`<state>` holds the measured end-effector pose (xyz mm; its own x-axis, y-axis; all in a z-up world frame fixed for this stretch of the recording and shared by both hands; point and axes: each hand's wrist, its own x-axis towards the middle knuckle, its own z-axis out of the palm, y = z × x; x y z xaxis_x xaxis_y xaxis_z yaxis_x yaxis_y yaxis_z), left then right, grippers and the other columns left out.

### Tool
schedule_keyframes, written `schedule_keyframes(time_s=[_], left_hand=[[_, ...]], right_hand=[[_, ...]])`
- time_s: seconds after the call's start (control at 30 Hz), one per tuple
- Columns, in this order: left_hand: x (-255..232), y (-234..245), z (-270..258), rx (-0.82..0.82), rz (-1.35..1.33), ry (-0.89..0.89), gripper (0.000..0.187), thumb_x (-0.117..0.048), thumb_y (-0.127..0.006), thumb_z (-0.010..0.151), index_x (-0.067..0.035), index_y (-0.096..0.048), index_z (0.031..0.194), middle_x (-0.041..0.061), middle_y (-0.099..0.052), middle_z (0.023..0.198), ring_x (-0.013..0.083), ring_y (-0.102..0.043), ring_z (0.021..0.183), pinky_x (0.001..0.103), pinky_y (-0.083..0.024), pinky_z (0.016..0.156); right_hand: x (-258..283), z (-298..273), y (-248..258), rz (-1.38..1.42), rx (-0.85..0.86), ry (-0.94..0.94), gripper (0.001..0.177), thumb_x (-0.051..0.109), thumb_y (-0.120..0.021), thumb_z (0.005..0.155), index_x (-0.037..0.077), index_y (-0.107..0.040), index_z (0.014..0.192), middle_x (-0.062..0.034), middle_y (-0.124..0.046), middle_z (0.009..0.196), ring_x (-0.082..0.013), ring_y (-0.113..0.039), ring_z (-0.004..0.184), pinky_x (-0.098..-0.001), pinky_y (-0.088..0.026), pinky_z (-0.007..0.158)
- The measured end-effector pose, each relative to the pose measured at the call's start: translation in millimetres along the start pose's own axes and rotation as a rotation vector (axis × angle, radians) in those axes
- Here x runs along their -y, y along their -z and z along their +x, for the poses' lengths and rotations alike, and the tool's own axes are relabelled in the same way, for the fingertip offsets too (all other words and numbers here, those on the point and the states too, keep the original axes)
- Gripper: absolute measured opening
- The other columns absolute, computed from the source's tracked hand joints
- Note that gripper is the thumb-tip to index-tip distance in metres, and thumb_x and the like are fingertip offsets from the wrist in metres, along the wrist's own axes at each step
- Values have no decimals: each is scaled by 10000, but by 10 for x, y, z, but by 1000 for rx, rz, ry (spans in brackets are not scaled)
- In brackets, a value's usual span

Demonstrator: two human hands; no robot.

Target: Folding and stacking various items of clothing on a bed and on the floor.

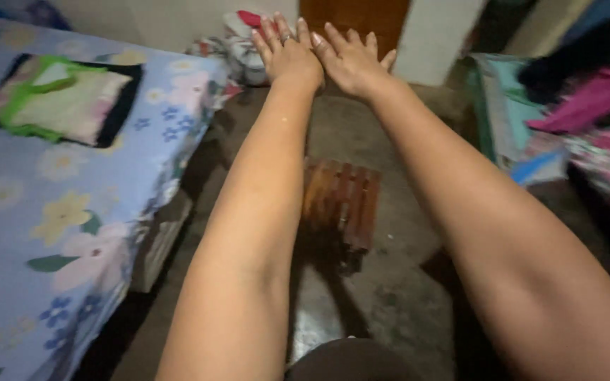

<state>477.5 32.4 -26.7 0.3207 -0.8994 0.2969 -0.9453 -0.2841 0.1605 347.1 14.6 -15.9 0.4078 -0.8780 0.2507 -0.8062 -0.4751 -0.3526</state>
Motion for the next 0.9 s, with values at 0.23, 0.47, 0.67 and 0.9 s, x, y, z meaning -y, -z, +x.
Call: schedule_keyframes(time_s=[0.23, 0.47, 0.67, 0.9], left_hand=[[1529, 126, 141, 128, 94, 163, 715, -356, -472, 998, -168, -209, 1635, 225, -134, 1696, 462, 29, 1568, 654, 135, 1185], [2676, 108, 145, 232, 110, 349, 696, -308, -497, 980, -169, -261, 1621, 220, -174, 1691, 474, -10, 1562, 666, 120, 1182], [3464, -63, 460, 216, 103, 498, 749, -308, -494, 971, -173, -185, 1640, 200, -71, 1707, 474, 41, 1555, 651, 110, 1183], [4114, -86, 943, 180, 54, 657, 736, -336, -415, 1020, -208, -76, 1660, 200, 55, 1714, 454, 121, 1559, 638, 105, 1203]], right_hand=[[1306, 463, -771, 97, 213, 74, 848, 826, -167, 882, 399, -255, 1610, -91, -161, 1710, -459, -39, 1555, -771, 30, 1163], [2193, 1009, -1628, 124, 366, 205, 860, 830, -188, 865, 405, -248, 1610, -91, -181, 1704, -440, -45, 1568, -795, 13, 1147], [2806, 1530, -2178, 108, 454, 323, 875, 850, -176, 854, 418, -230, 1614, -90, -173, 1706, -462, -69, 1553, -793, 5, 1150], [3365, 2255, -2530, 96, 503, 510, 882, 849, -162, 851, 418, -212, 1620, -128, -156, 1703, -474, -39, 1555, -797, -5, 1137]])
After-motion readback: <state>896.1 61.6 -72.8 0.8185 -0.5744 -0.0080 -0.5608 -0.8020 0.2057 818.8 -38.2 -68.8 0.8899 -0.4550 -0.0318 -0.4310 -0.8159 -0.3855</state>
